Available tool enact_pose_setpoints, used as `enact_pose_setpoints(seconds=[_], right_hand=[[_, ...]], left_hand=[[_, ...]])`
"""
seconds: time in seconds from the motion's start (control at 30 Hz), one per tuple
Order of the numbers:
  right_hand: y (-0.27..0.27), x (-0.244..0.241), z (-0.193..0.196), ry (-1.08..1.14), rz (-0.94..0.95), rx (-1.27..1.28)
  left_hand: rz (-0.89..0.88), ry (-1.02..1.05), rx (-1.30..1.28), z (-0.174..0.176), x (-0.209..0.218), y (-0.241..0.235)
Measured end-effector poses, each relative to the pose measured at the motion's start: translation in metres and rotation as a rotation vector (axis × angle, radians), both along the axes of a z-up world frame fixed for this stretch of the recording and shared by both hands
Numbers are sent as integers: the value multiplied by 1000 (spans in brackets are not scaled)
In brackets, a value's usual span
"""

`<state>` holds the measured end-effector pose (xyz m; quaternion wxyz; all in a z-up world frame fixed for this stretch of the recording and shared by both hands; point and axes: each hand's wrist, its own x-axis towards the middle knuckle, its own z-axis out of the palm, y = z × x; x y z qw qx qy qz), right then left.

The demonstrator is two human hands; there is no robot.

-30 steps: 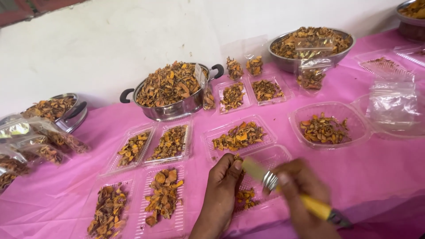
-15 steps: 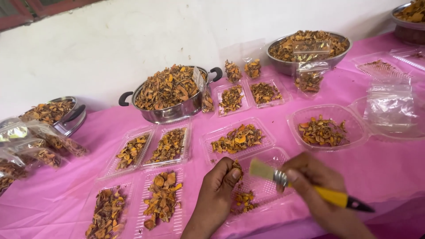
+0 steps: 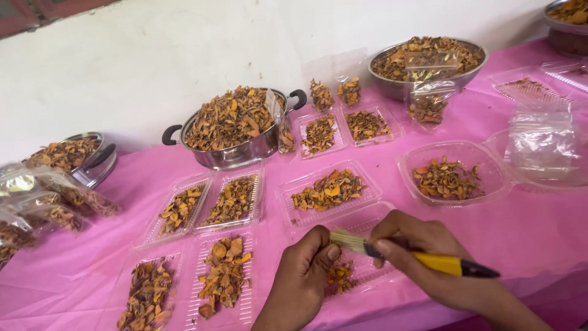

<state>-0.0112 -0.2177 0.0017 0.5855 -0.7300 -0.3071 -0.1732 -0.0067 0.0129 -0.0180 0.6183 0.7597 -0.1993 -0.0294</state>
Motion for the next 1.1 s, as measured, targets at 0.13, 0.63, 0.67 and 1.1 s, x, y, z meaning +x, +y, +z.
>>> enact_pose_setpoints(seconds=[0.13, 0.63, 0.67, 1.1], right_hand=[[-4, 2, -1, 21, -34, 175], [14, -23, -19, -52, -135, 25], [18, -23, -21, -50, -134, 26], [2, -25, -51, 166, -274, 64]], left_hand=[[60, 21, 91, -1, 0, 2], [92, 47, -140, -10, 9, 1], [94, 49, -139, -11, 9, 0], [145, -114, 276, 45, 47, -44]])
